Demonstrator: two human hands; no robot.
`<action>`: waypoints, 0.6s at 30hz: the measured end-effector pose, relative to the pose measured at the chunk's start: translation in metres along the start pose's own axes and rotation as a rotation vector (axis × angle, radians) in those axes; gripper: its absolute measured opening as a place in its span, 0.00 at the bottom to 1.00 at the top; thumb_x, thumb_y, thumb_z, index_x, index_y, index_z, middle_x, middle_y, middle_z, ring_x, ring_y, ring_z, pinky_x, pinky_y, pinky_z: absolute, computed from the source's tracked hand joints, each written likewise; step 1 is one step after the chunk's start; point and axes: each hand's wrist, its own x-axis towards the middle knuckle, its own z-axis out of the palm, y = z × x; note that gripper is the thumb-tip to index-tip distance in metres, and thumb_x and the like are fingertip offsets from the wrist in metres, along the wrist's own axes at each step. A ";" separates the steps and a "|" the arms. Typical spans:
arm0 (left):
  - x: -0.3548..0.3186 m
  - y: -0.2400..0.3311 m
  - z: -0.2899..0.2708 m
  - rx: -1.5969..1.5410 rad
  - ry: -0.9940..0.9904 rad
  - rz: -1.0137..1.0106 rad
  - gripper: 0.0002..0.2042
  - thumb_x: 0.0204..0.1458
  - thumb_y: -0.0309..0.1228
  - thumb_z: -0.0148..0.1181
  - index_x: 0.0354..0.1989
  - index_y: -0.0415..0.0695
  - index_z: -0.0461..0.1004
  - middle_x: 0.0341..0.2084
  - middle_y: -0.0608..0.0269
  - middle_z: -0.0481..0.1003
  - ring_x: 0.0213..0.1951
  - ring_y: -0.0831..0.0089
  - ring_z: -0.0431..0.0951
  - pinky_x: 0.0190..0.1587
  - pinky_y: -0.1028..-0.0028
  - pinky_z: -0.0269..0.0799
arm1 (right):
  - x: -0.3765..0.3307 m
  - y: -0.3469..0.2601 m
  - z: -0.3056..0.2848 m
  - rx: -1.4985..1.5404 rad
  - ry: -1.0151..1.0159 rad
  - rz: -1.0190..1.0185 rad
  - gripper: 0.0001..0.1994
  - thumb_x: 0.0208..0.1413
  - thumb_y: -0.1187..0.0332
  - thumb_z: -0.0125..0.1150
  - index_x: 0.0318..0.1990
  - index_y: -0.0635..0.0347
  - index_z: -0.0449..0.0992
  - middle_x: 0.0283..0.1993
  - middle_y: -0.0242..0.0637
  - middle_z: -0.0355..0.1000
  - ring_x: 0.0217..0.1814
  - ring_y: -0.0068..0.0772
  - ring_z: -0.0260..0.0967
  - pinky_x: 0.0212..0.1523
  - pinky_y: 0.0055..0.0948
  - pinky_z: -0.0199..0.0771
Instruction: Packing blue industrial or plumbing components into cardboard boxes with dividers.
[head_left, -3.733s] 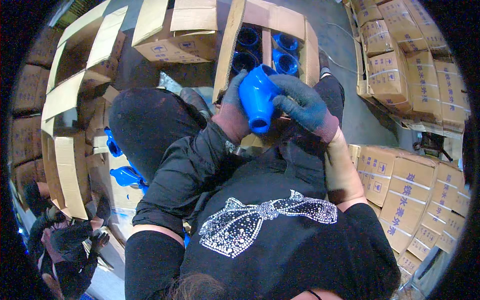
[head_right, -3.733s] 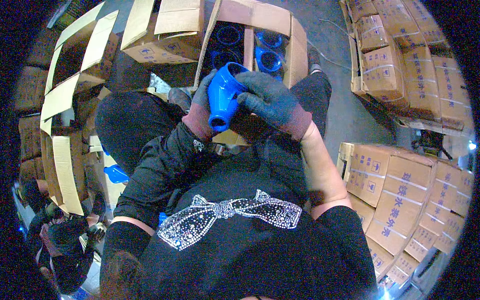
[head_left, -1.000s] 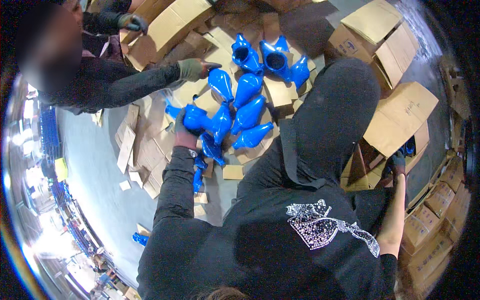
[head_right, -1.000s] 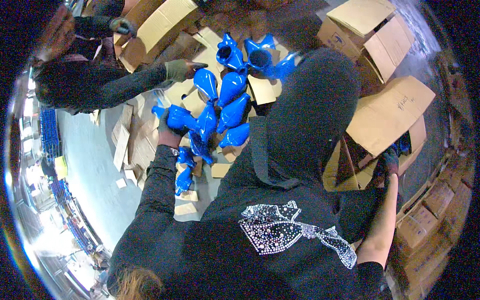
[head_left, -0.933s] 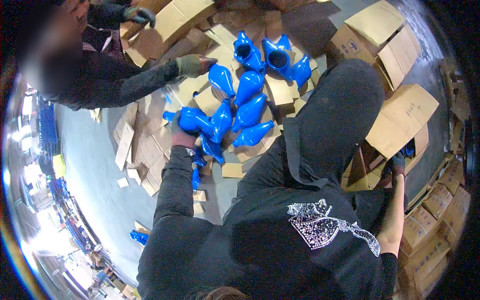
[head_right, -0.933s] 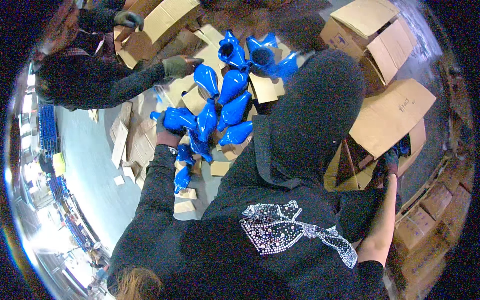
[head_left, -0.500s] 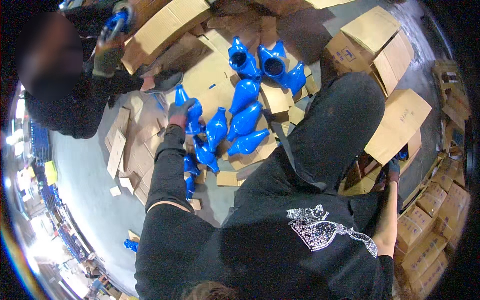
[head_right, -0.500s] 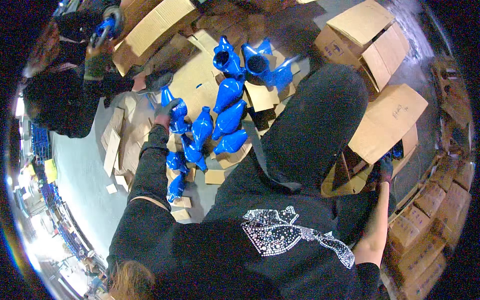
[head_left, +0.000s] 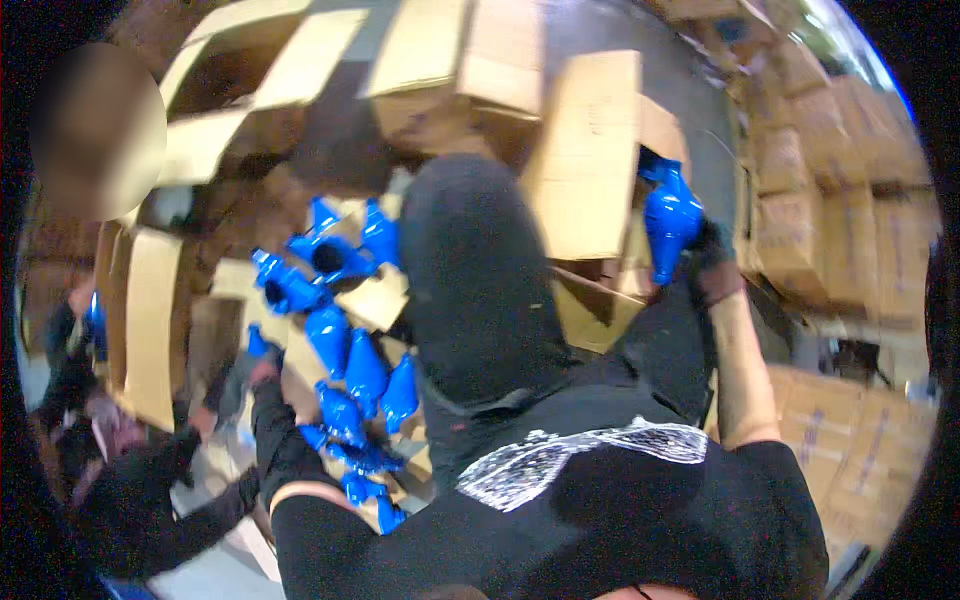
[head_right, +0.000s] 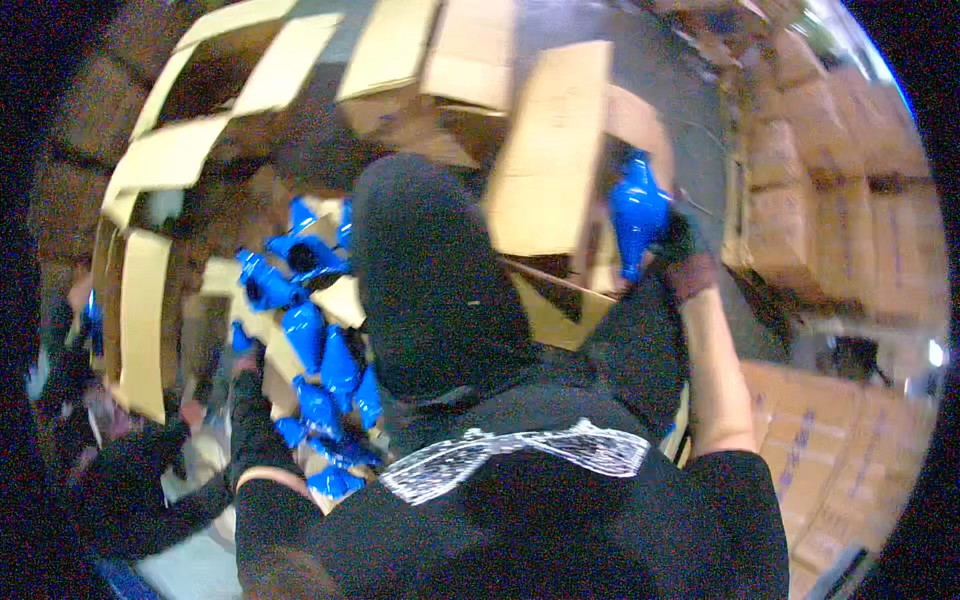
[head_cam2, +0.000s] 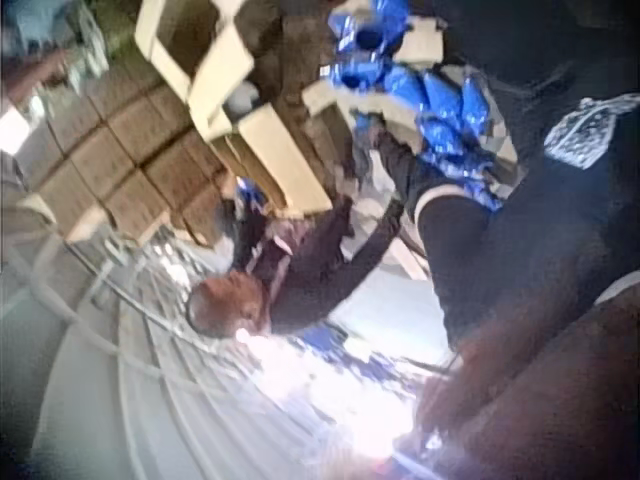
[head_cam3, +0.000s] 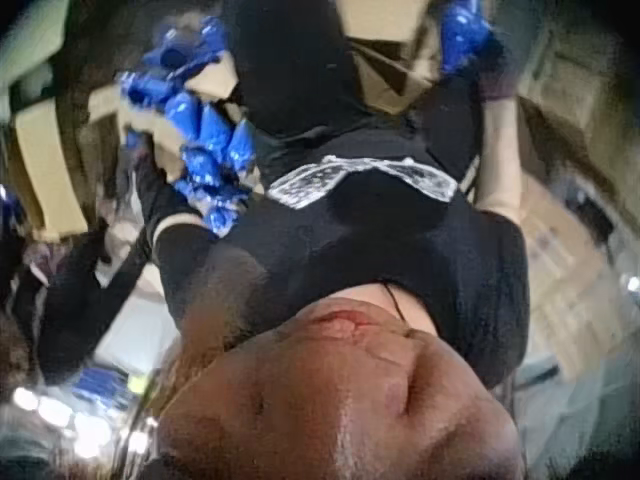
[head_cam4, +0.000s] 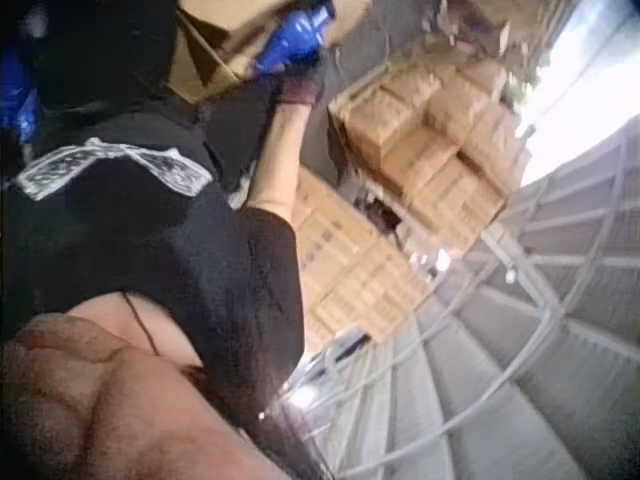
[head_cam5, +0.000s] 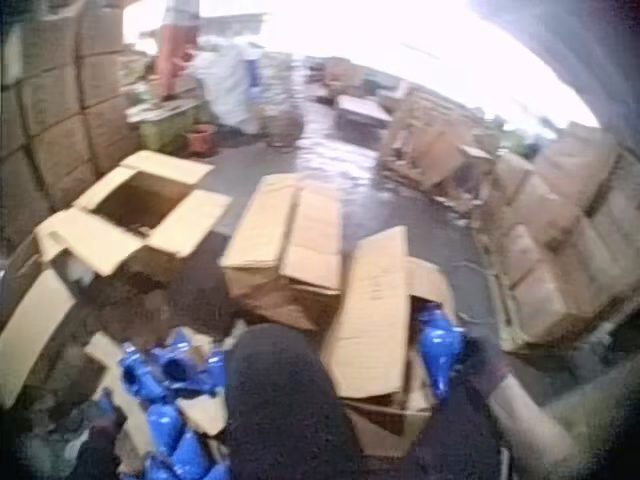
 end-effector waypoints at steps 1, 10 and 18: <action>0.023 -0.033 0.000 -0.017 0.065 0.031 0.27 0.44 0.45 0.55 0.44 0.31 0.69 0.43 0.43 0.71 0.44 0.52 0.72 0.45 0.59 0.67 | -0.010 -0.017 0.015 0.097 -0.043 0.108 0.14 0.54 0.58 0.51 0.44 0.53 0.71 0.38 0.33 0.70 0.38 0.31 0.68 0.38 0.35 0.72; -0.112 0.131 -0.148 -1.109 0.291 0.545 0.16 0.53 0.27 0.51 0.51 0.39 0.66 0.47 0.58 0.69 0.45 0.72 0.70 0.47 0.75 0.66 | -0.054 -0.060 0.051 0.430 -0.285 0.058 0.18 0.50 0.62 0.56 0.46 0.62 0.69 0.44 0.36 0.70 0.44 0.30 0.68 0.48 0.34 0.67; -0.327 0.336 -0.168 -0.980 -0.171 1.257 0.36 0.33 0.26 0.67 0.56 0.39 0.60 0.53 0.49 0.61 0.55 0.62 0.62 0.54 0.68 0.62 | -0.081 -0.056 0.067 0.373 -0.427 0.036 0.15 0.45 0.64 0.62 0.38 0.63 0.73 0.34 0.32 0.71 0.37 0.25 0.68 0.41 0.24 0.67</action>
